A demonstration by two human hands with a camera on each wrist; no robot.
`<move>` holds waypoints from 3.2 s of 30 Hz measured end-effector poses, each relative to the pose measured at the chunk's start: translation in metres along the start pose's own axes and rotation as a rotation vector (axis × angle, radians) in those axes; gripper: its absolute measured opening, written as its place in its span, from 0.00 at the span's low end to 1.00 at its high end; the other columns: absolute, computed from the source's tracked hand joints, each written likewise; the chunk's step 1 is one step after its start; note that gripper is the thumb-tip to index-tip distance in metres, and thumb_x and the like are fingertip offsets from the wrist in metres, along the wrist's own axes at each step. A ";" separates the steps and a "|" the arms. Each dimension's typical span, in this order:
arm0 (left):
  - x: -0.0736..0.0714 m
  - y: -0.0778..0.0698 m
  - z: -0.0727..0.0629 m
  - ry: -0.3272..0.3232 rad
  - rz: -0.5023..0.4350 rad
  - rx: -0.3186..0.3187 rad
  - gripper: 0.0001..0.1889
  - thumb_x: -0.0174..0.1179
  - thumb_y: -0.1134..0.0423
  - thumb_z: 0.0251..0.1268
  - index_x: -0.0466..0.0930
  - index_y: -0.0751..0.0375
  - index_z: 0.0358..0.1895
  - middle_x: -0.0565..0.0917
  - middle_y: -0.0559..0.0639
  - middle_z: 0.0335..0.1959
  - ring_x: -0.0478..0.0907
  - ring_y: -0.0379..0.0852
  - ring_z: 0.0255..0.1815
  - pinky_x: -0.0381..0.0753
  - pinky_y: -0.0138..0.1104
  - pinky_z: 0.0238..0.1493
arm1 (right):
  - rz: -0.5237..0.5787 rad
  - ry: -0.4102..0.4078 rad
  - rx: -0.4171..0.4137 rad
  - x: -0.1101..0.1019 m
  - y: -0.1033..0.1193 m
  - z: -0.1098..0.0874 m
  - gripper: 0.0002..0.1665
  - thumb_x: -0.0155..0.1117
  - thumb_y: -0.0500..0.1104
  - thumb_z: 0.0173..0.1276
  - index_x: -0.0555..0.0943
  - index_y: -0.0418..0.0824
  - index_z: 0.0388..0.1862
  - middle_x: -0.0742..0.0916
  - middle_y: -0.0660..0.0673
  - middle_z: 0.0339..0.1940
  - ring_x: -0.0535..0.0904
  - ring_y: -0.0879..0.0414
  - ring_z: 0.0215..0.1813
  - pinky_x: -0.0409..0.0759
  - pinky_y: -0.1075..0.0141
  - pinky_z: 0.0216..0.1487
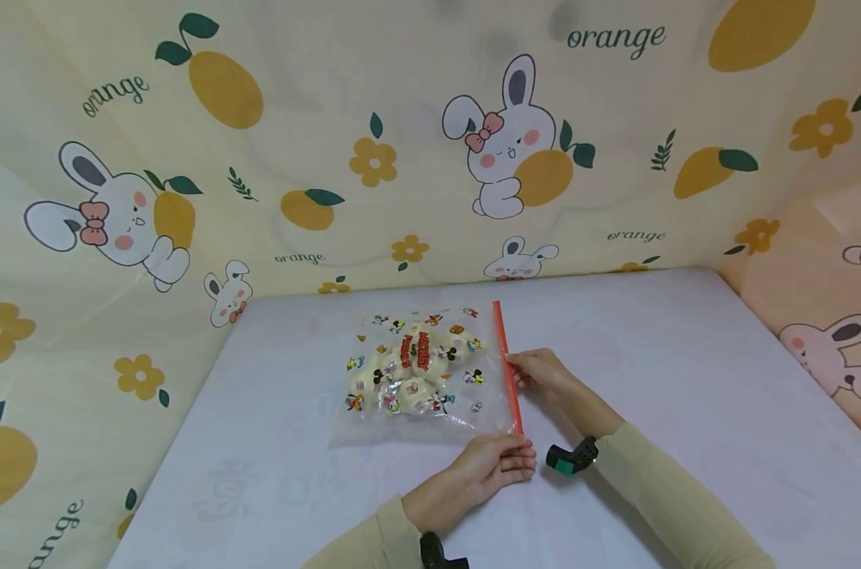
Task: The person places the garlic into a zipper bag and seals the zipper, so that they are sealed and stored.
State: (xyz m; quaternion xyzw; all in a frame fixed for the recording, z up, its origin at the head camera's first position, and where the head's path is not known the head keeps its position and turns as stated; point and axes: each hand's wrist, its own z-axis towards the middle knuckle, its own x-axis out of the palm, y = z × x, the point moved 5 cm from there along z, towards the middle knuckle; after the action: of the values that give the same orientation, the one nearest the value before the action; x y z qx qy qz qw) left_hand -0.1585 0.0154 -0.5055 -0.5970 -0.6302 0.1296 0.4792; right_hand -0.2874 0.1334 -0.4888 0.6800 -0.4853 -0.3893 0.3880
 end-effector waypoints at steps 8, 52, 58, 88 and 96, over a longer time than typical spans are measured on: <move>0.000 0.001 0.001 0.002 0.003 0.009 0.06 0.54 0.65 0.69 0.79 0.61 0.37 0.82 0.45 0.24 0.81 0.36 0.30 0.86 0.36 0.49 | 0.000 0.007 0.007 0.000 0.002 0.002 0.20 0.53 0.43 0.73 0.76 0.24 0.48 0.78 0.56 0.16 0.72 0.67 0.21 0.72 0.76 0.26; 0.001 0.000 -0.001 0.025 0.021 0.031 0.09 0.52 0.66 0.70 0.79 0.67 0.42 0.82 0.45 0.24 0.82 0.38 0.30 0.86 0.37 0.50 | -0.017 -0.052 0.061 -0.004 0.016 0.024 0.25 0.51 0.45 0.75 0.73 0.25 0.59 0.78 0.54 0.24 0.73 0.64 0.26 0.74 0.76 0.31; 0.001 0.000 -0.002 0.027 0.027 0.026 0.09 0.53 0.66 0.69 0.80 0.68 0.43 0.82 0.45 0.23 0.81 0.37 0.30 0.86 0.37 0.49 | -0.006 -0.050 0.070 -0.006 0.016 0.026 0.25 0.51 0.46 0.76 0.73 0.26 0.60 0.80 0.53 0.26 0.74 0.64 0.28 0.75 0.76 0.32; 0.005 -0.005 0.001 0.007 0.025 0.001 0.08 0.55 0.65 0.67 0.80 0.66 0.42 0.82 0.45 0.23 0.82 0.38 0.29 0.86 0.39 0.53 | 0.035 -0.118 0.134 -0.019 0.019 0.042 0.26 0.52 0.48 0.75 0.72 0.31 0.63 0.79 0.52 0.29 0.73 0.63 0.29 0.75 0.77 0.33; 0.008 -0.004 -0.001 0.006 0.012 0.006 0.07 0.54 0.66 0.67 0.80 0.65 0.39 0.81 0.45 0.22 0.81 0.37 0.28 0.86 0.40 0.53 | 0.048 -0.128 0.130 -0.023 0.021 0.045 0.26 0.52 0.47 0.75 0.71 0.30 0.63 0.79 0.54 0.26 0.73 0.64 0.26 0.75 0.77 0.30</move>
State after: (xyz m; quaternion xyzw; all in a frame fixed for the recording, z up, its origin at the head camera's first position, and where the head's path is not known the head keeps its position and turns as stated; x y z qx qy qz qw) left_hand -0.1588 0.0212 -0.4979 -0.5996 -0.6249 0.1327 0.4820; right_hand -0.3407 0.1439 -0.4840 0.6656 -0.5496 -0.3901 0.3206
